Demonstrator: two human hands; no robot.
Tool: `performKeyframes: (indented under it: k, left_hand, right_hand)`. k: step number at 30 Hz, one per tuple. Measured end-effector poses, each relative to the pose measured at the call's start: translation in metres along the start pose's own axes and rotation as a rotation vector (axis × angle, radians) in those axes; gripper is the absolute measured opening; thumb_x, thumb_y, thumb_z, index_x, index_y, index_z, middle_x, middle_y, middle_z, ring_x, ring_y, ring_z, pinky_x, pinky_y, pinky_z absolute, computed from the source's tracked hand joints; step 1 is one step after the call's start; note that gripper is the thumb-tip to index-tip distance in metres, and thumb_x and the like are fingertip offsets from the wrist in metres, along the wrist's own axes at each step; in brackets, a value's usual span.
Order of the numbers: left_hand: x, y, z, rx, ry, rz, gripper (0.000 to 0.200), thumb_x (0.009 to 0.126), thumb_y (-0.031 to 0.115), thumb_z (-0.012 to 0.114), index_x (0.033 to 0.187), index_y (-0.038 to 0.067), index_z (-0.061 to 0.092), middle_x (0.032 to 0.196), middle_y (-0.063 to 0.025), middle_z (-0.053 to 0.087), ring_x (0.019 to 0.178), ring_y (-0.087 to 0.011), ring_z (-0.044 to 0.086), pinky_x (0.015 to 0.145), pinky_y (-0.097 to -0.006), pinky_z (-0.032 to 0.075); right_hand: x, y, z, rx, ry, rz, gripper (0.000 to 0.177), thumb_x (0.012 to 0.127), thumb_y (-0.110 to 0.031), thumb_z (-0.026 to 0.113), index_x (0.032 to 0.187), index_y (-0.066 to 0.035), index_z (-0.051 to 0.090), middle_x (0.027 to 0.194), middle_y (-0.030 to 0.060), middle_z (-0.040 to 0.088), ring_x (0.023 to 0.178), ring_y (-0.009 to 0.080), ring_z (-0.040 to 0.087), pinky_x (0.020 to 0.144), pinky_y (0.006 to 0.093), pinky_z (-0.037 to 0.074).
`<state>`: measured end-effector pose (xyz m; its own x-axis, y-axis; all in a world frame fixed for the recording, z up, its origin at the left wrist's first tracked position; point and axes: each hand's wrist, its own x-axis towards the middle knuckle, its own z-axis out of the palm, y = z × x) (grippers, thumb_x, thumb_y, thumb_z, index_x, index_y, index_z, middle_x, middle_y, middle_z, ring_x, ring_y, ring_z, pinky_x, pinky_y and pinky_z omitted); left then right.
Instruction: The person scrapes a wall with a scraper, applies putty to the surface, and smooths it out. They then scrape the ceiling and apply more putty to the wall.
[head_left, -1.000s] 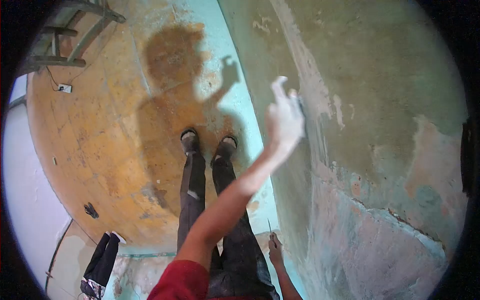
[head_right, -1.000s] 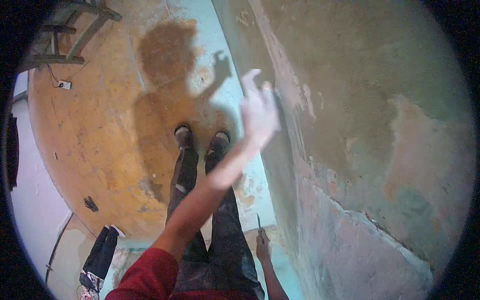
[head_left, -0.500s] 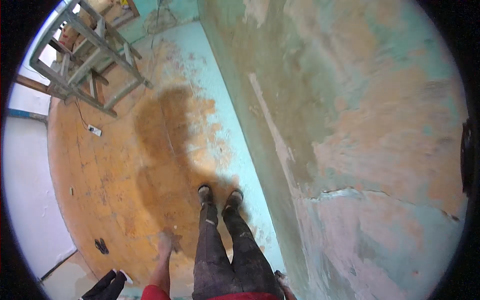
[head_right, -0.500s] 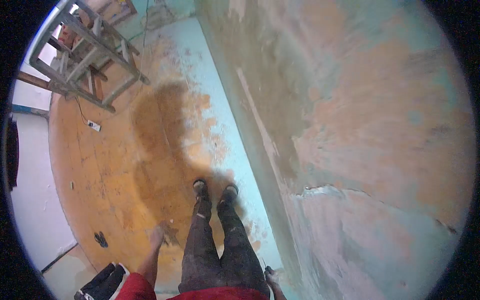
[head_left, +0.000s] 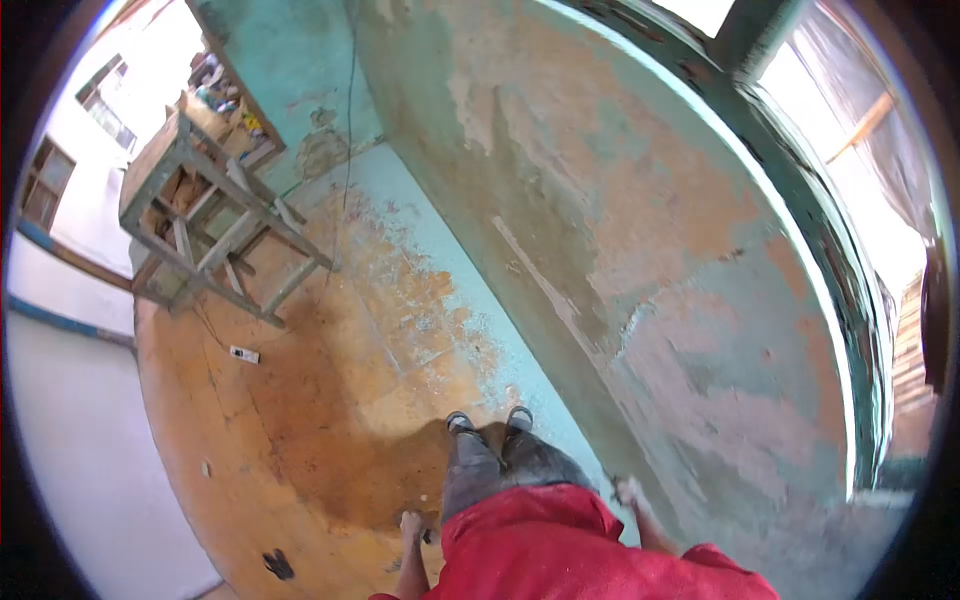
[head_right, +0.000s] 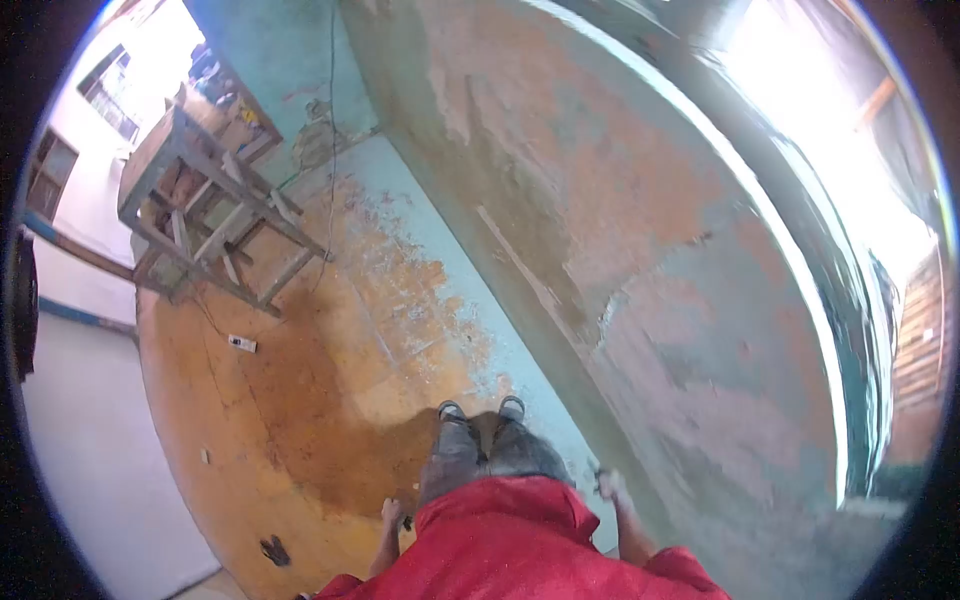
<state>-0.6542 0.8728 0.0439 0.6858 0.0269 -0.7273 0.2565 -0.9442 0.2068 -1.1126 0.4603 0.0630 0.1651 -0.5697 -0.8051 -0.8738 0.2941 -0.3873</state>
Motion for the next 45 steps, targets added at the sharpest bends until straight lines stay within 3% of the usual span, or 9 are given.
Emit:
performKeyframes:
  k: [2, 3, 4, 5, 7, 14, 25, 31, 45]
  left_hand:
    - [0.045, -0.017, 0.000, 0.065, 0.109, 0.339, 0.037, 0.087, 0.033, 0.063, 0.098, -0.003, 0.067, 0.099, -0.0288, 0.068, 0.099, -0.0405, 0.067, 0.084, -0.0482, 0.052]
    - [0.048, -0.011, -0.017, 0.087, 0.108, 0.351, 0.037, 0.087, 0.033, 0.063, 0.098, -0.003, 0.067, 0.099, -0.0288, 0.068, 0.099, -0.0405, 0.067, 0.084, -0.0482, 0.052]
    - [0.052, 0.013, -0.032, -0.060, 0.072, 0.234, 0.037, 0.086, 0.033, 0.064, 0.093, -0.003, 0.066, 0.090, -0.0261, 0.067, 0.092, -0.0385, 0.067, 0.082, -0.0474, 0.051]
    - [0.059, 0.032, -0.047, -0.205, 0.034, 0.117, 0.037, 0.085, 0.034, 0.065, 0.088, -0.003, 0.065, 0.082, -0.0234, 0.066, 0.085, -0.0366, 0.067, 0.079, -0.0466, 0.051]
    - [0.084, 0.042, -0.071, -0.177, 0.048, 0.192, 0.034, 0.086, 0.032, 0.066, 0.085, -0.002, 0.063, 0.076, -0.0193, 0.063, 0.076, -0.0328, 0.065, 0.072, -0.0449, 0.051]
    - [0.076, 0.100, -0.139, -0.324, -0.058, 0.203, 0.021, 0.089, 0.022, 0.062, 0.078, 0.004, 0.059, 0.063, -0.0054, 0.056, 0.046, -0.0178, 0.054, 0.044, -0.0349, 0.044]
    - [0.113, 0.111, -0.148, -0.257, -0.275, 0.241, 0.014, 0.090, 0.019, 0.062, 0.087, 0.005, 0.061, 0.061, -0.0039, 0.054, 0.047, -0.0169, 0.053, 0.043, -0.0331, 0.042]
    - [0.082, 0.131, -0.171, -0.312, -0.258, 0.148, 0.012, 0.090, 0.018, 0.063, 0.087, 0.006, 0.062, 0.060, -0.0032, 0.052, 0.046, -0.0163, 0.051, 0.043, -0.0328, 0.041]
    - [0.046, 0.145, -0.201, -0.267, -0.319, 0.097, 0.016, 0.090, 0.019, 0.064, 0.083, 0.008, 0.056, 0.058, -0.0006, 0.050, 0.044, -0.0138, 0.048, 0.041, -0.0307, 0.039]
  right_hand:
    - [0.017, -0.064, 0.001, -0.229, 0.138, -0.144, 0.034, 0.090, -0.027, 0.048, 0.096, 0.000, 0.066, 0.080, 0.0210, 0.070, 0.075, 0.0311, 0.070, 0.068, 0.0444, 0.054]
    - [-0.021, -0.152, -0.005, 0.011, 0.185, -0.053, 0.035, 0.091, -0.030, 0.048, 0.095, -0.001, 0.066, 0.082, 0.0224, 0.069, 0.083, 0.0339, 0.070, 0.073, 0.0452, 0.053]
    - [-0.017, -0.174, -0.004, -0.035, 0.214, -0.222, 0.043, 0.098, -0.039, 0.049, 0.122, -0.007, 0.062, 0.075, 0.0155, 0.067, 0.067, 0.0214, 0.063, 0.065, 0.0409, 0.051]
    - [-0.026, -0.211, -0.006, -0.065, 0.192, -0.203, 0.037, 0.093, -0.030, 0.048, 0.117, -0.004, 0.061, 0.093, 0.0247, 0.069, 0.092, 0.0389, 0.069, 0.082, 0.0477, 0.051]
    - [-0.042, -0.266, -0.007, -0.191, 0.262, -0.397, 0.045, 0.093, -0.027, 0.047, 0.132, -0.006, 0.053, 0.118, 0.0286, 0.062, 0.112, 0.0471, 0.058, 0.093, 0.0532, 0.047]
    - [-0.096, -0.391, -0.024, 0.039, 0.510, -0.496, 0.046, 0.093, -0.020, 0.052, 0.138, -0.008, 0.053, 0.116, 0.0292, 0.062, 0.112, 0.0446, 0.061, 0.092, 0.0449, 0.048]
    - [-0.127, -0.445, -0.059, 0.340, 0.796, -0.458, 0.042, 0.096, -0.022, 0.052, 0.135, -0.009, 0.057, 0.115, 0.0304, 0.061, 0.109, 0.0448, 0.060, 0.089, 0.0493, 0.047]
    - [-0.076, -0.481, -0.009, 0.241, 0.994, -0.424, 0.041, 0.096, -0.019, 0.051, 0.136, -0.009, 0.057, 0.091, 0.0290, 0.066, 0.085, 0.0465, 0.065, 0.076, 0.0546, 0.049]
    - [-0.086, -0.468, -0.016, 0.301, 1.016, -0.423, 0.040, 0.097, -0.020, 0.050, 0.134, -0.010, 0.059, 0.091, 0.0278, 0.067, 0.086, 0.0451, 0.066, 0.074, 0.0537, 0.049]
